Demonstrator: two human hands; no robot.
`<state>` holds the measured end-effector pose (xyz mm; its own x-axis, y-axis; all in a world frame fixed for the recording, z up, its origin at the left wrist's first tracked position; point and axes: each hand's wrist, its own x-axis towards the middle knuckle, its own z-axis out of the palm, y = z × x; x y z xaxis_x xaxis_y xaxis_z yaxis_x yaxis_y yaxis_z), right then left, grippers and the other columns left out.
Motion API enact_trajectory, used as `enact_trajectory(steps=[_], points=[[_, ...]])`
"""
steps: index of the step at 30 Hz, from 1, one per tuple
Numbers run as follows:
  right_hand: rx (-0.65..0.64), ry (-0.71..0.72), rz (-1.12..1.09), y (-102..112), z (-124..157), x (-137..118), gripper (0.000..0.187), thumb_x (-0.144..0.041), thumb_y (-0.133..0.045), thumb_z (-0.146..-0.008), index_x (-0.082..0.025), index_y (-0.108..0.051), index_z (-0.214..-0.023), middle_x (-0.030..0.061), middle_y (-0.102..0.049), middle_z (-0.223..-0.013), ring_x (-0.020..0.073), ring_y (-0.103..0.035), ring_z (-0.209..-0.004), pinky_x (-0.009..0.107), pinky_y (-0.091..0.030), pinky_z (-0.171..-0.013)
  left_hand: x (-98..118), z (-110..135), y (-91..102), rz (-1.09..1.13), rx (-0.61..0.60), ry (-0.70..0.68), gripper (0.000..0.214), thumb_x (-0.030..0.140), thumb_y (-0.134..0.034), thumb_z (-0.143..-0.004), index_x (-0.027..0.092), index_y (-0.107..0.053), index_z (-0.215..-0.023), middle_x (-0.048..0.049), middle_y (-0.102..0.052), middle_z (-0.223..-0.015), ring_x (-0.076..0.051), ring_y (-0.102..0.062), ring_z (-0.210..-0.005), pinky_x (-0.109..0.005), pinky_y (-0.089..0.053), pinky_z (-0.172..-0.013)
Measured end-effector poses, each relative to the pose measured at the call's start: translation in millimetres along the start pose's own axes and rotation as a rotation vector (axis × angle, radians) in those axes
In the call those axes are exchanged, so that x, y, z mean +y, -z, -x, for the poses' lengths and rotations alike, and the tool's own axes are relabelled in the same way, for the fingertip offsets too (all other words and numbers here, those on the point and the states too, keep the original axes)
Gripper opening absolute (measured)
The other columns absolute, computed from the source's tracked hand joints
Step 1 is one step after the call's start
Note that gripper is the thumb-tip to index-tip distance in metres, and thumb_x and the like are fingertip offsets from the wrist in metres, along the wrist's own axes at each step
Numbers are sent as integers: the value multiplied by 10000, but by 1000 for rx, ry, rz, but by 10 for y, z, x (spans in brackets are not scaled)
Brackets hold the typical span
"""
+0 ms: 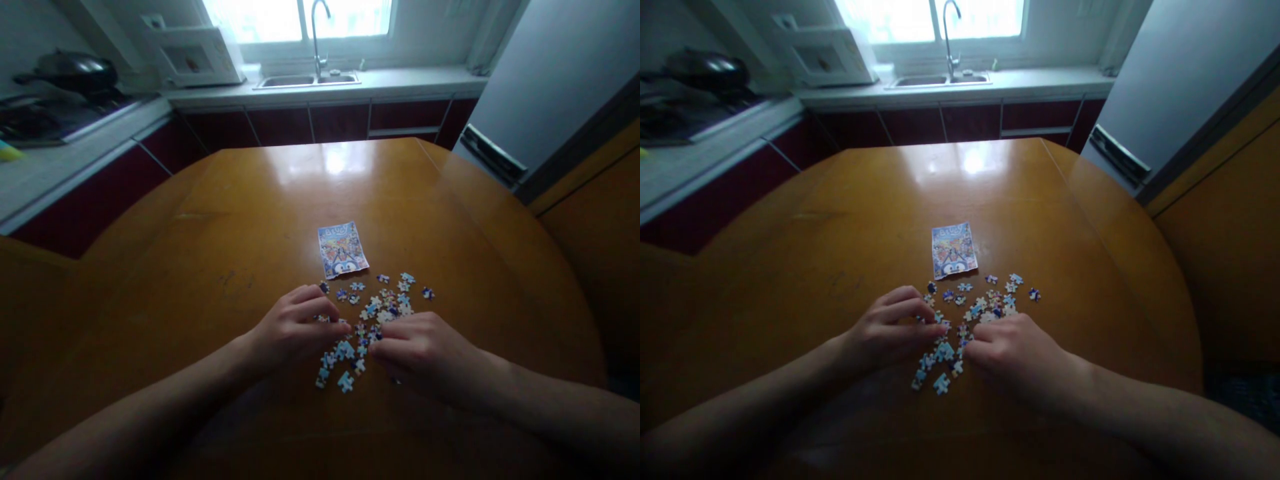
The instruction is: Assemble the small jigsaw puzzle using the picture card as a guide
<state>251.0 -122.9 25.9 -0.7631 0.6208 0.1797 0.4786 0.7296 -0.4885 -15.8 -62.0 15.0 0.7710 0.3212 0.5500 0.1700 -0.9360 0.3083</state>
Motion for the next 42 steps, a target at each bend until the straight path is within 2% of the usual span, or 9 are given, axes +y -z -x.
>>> enact_trajectory(steps=[5, 9, 12, 16, 23, 28, 33, 39, 42], points=[[-157, 139, 276, -196, 25, -167, 98, -115, -562, -936, -145, -633, -876, 58, -668, -825, 182, -584, -704, 321, -403, -553, 24, 328, 235, -250, -167, -75, 261, 157, -648, -923, 226, -647, -1175, -12, -698, -919, -151, -582, -798, -289, -460, -679], [-218, 128, 165, -193, 17, -190, 229, -338, -560, -993, -145, -649, -908, 52, -669, -803, 179, -600, -694, 324, -444, -579, 118, 530, 289, -235, -274, -87, 213, 211, -637, -941, 196, -651, -1153, -18, -690, -861, -151, -589, -760, -285, -460, -656], [-194, 43, 126, -57, 13, -53, 132, -243, -549, -998, -177, -648, -941, 27, -665, -832, 152, -594, -712, 296, -448, -622, 142, 559, 283, -173, -244, -49, 252, 236, -622, -944, 175, -638, -1188, -38, -692, -871, -157, -582, -746, -299, -471, -668], [-115, -9, 193, 9, -2, 185, 74, -203, -596, -959, -184, -660, -992, 73, -652, -1017, 187, -594, -877, 327, -480, -741, 118, 440, 257, -138, -126, -34, 266, 192, -599, -934, 170, -625, -1198, -46, -695, -865, -163, -568, -739, -308, -478, -667], [-93, 71, 137, -40, -32, 280, 151, -240, -595, -960, -178, -666, -842, 54, -637, -912, 174, -573, -859, 340, -488, -804, 74, 100, 52, -55, -83, -19, 213, 214, -565, -955, 202, -647, -1151, -44, -679, -875, -170, -583, -801, -316, -501, -733], [-83, -23, -16, 333, 18, 356, 149, -301, -607, -970, -194, -708, -945, 56, -659, -980, 160, -594, -876, 305, -466, -786, 110, -139, -134, -26, -133, 22, 173, 240, -604, -946, 219, -683, -1098, -45, -665, -899, -175, -546, -825, -314, -487, -754], [-172, -264, -29, 687, 168, 409, 130, -224, -649, -908, -199, -675, -783, 28, -665, -906, 146, -593, -794, 267, -441, -701, 172, -207, -294, -24, -256, 2, 237, 339, -648, -936, 273, -691, -1159, -54, -650, -1003, -203, -518, -889, -344, -475, -804], [-362, -370, 18, 600, 308, 371, 133, -103, -624, -798, -196, -669, -714, 11, -667, -724, 139, -585, -628, 260, -381, -579, 210, -168, -303, 28, -329, -50, 196, 388, -688, -909, 306, -722, -1084, -55, -630, -1079, -218, -504, -943, -348, -469, -824], [-315, -328, 3, 551, 269, 342, 135, -100, -617, -822, -200, -698, -784, 26, -692, -776, 152, -616, -688, 261, -421, -633, 200, -196, -303, 64, -293, -46, 168, 359, -707, -902, 278, -726, -1048, -55, -641, -1055, -208, -508, -930, -334, -463, -818]])
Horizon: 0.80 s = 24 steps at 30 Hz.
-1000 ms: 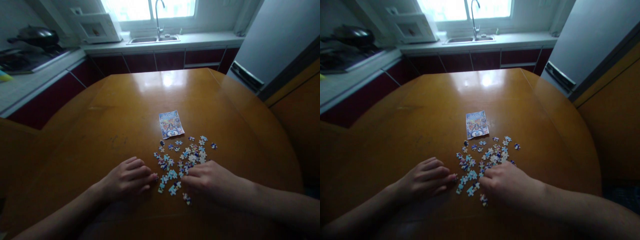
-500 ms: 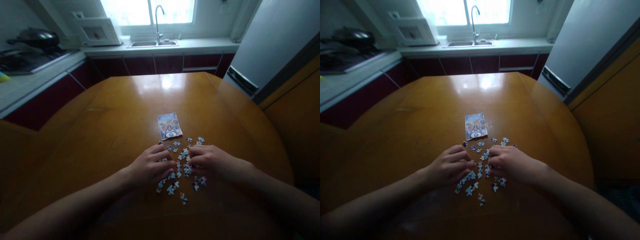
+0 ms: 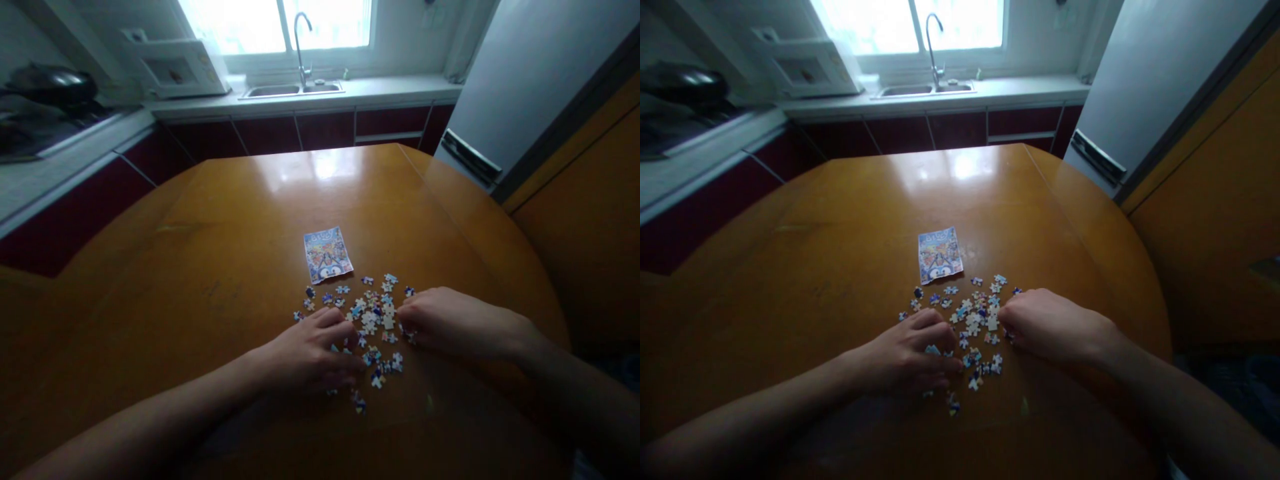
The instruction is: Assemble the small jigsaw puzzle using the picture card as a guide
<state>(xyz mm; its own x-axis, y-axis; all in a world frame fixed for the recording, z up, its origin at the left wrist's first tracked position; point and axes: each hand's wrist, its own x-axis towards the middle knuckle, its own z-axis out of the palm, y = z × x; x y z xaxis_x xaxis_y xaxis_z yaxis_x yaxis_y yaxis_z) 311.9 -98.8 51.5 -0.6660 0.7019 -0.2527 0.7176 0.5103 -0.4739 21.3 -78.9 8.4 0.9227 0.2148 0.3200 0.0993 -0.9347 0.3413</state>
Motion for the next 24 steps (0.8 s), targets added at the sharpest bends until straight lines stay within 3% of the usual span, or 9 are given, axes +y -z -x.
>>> enact_trajectory(steps=[5, 10, 16, 24], points=[[180, 106, -63, -55, -164, -149, 117, -167, -616, -914, -211, -725, -915, 47, -702, -911, 167, -637, -840, 283, -484, -775, -35, -79, -54, 1, 147, 139, 92, 320, -693, -916, 232, -720, -914, -42, -631, -956, -188, -501, -895, -310, -443, -791], [118, 243, -49, -289, -303, -269, 108, -231, -626, -946, -202, -722, -987, 66, -698, -1031, 180, -637, -963, 317, -496, -868, 6, -79, -113, 15, 111, 185, 197, 428, -724, -875, 231, -708, -866, -44, -618, -975, -200, -488, -892, -331, -427, -786], [54, 177, 34, -415, -323, -343, 83, -191, -598, -953, -154, -673, -956, 97, -676, -1065, 206, -608, -947, 357, -507, -879, 70, -57, -157, 23, 37, 221, 155, 392, -682, -910, 241, -706, -940, -53, -614, -1023, -211, -494, -931, -351, -422, -815], [123, 136, 188, -546, -303, -372, 188, -108, -645, -855, -106, -641, -1043, 131, -654, -1072, 256, -579, -959, 407, -517, -865, 49, -28, -215, 2, 69, 157, 160, 391, -675, -928, 251, -729, -873, -43, -616, -998, -199, -487, -913, -341, -401, -797]])
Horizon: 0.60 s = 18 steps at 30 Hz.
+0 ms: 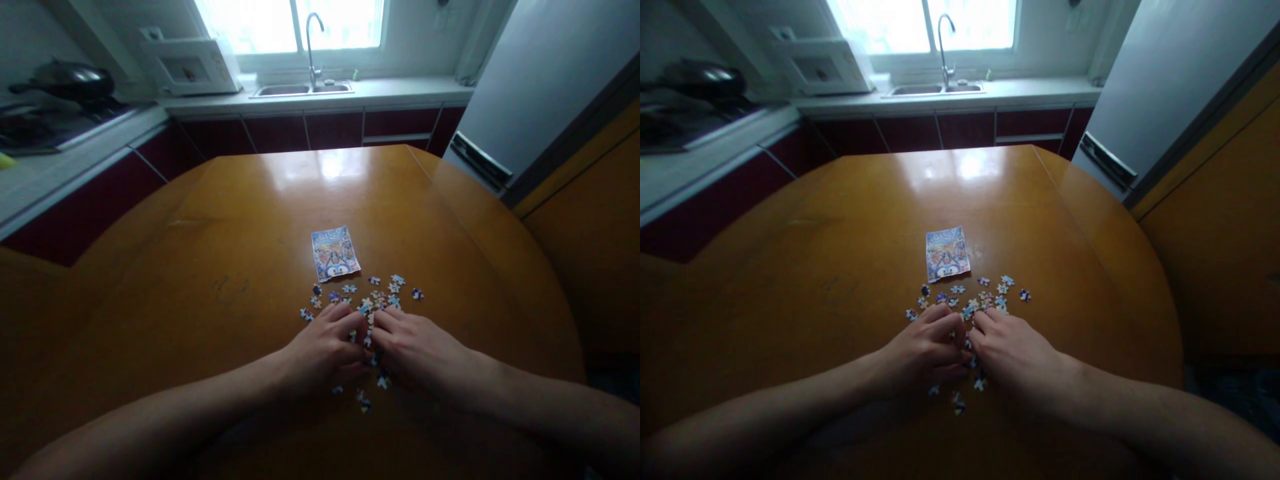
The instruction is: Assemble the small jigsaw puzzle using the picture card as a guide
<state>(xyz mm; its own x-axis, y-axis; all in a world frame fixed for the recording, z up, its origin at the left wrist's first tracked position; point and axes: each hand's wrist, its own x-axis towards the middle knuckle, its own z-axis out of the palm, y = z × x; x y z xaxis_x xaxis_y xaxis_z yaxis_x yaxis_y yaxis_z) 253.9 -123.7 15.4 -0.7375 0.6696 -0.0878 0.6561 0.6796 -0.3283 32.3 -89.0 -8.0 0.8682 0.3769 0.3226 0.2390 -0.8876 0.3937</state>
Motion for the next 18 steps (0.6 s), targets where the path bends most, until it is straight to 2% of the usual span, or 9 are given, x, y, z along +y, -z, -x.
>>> enact_trajectory(steps=[5, 8, 13, 18], points=[[-8, -109, -147, 68, 48, -40, 170, -131, -585, -850, -115, -612, -1017, 130, -638, -1066, 237, -568, -926, 393, -512, -839, 3, -5, 9, -8, -26, 14, 137, 385, -696, -914, 256, -731, -881, -37, -624, -1021, -200, -495, -931, -338, -412, -820], [28, -140, -201, 56, 63, -51, 199, -106, -566, -820, -118, -594, -1016, 128, -641, -1064, 230, -562, -938, 378, -491, -849, 12, 2, -1, -14, -1, 44, 99, 360, -704, -905, 266, -736, -903, -36, -621, -1009, -199, -495, -914, -341, -416, -819], [55, -141, -293, 11, 49, -5, 137, -67, -531, -826, -159, -596, -903, 60, -681, -900, 170, -580, -787, 294, -444, -723, 18, 11, -6, 20, 43, 81, 49, 293, -703, -894, 255, -731, -906, -35, -623, -1001, -198, -496, -928, -335, -425, -825], [-8, -166, -382, 113, 67, 51, 148, -51, -578, -808, -187, -630, -838, 9, -690, -830, 130, -591, -724, 247, -407, -662, 21, -8, 63, 19, -23, 9, 101, 269, -693, -896, 235, -712, -803, -44, -611, -992, -199, -486, -921, -331, -430, -811]])
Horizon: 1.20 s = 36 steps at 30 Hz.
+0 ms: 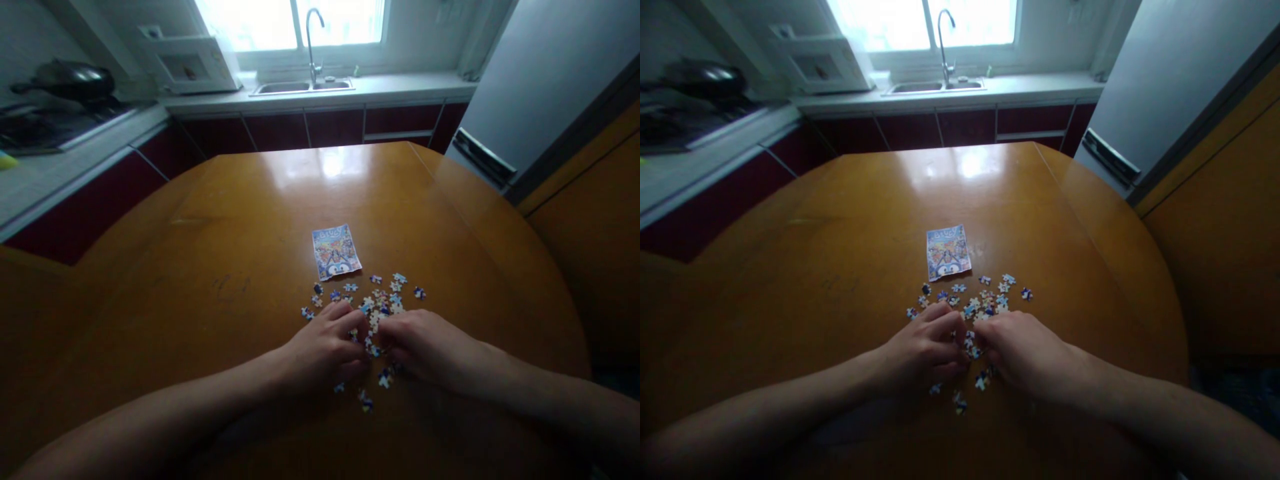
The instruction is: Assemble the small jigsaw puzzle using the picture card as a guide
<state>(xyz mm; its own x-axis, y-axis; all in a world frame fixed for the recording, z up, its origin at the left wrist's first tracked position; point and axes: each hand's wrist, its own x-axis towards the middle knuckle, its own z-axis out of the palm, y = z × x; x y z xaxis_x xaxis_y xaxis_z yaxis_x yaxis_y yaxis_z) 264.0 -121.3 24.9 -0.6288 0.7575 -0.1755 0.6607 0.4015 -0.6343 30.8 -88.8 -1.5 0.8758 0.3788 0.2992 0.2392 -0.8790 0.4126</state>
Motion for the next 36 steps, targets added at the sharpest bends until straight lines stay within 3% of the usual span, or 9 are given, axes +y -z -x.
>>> enact_trajectory(steps=[6, 12, 19, 22, 25, 29, 32, 36], points=[[8, 49, 38, 69, -15, -12, 142, -108, -595, -878, -192, -706, -849, 49, -683, -933, 155, -614, -833, 267, -451, -739, 16, -39, 94, 76, -23, -106, 133, 327, -711, -874, 222, -709, -791, -57, -625, -983, -205, -498, -919, -341, -456, -807], [220, -15, 168, 122, -111, 118, 79, -181, -668, -881, -214, -719, -932, 53, -638, -993, 167, -594, -847, 303, -460, -744, -140, -74, 80, -55, 164, 97, 99, 241, -655, -933, 255, -732, -993, -46, -615, -1015, -193, -505, -951, -339, -476, -849], [179, 111, 295, 69, -187, 77, 94, -180, -619, -918, -178, -704, -879, 77, -637, -958, 192, -556, -866, 326, -465, -730, -305, -107, 59, -132, 123, 175, 204, 282, -716, -897, 293, -733, -1101, -51, -603, -1038, -220, -493, -979, -369, -487, -860], [160, 141, 214, 72, -174, 63, 89, -141, -599, -915, -163, -682, -937, 82, -642, -994, 191, -561, -919, 325, -472, -780, -312, -138, 44, -169, 129, 157, 170, 296, -706, -905, 297, -743, -1071, -53, -600, -1045, -221, -494, -985, -374, -479, -879], [152, 160, 65, 127, -163, 86, 91, -102, -606, -888, -163, -671, -867, 61, -650, -959, 164, -568, -886, 293, -459, -764, -335, -111, 61, -237, 145, 120, 142, 304, -671, -929, 305, -748, -1049, -55, -601, -1057, -220, -496, -972, -372, -470, -862], [180, 27, -143, 251, -170, 148, 73, -114, -655, -848, -165, -658, -797, -5, -633, -750, 113, -541, -690, 257, -428, -665, -375, -8, 134, -319, 154, 98, 131, 306, -666, -935, 301, -743, -1040, -50, -609, -1067, -214, -496, -961, -361, -457, -848], [177, -77, -283, 292, -188, 176, 49, -155, -664, -858, -157, -653, -811, -19, -621, -704, 95, -517, -624, 238, -412, -604, -384, 36, 176, -306, 167, 95, 83, 296, -670, -932, 273, -745, -957, -45, -613, -1064, -205, -499, -961, -344, -456, -840], [155, -66, -278, 215, -209, 175, 63, -135, -646, -856, -163, -641, -800, -18, -625, -718, 96, -525, -637, 232, -415, -598, -391, 15, 175, -241, 162, 101, 102, 297, -684, -917, 238, -722, -843, -35, -618, -1061, -200, -499, -965, -340, -456, -848]])
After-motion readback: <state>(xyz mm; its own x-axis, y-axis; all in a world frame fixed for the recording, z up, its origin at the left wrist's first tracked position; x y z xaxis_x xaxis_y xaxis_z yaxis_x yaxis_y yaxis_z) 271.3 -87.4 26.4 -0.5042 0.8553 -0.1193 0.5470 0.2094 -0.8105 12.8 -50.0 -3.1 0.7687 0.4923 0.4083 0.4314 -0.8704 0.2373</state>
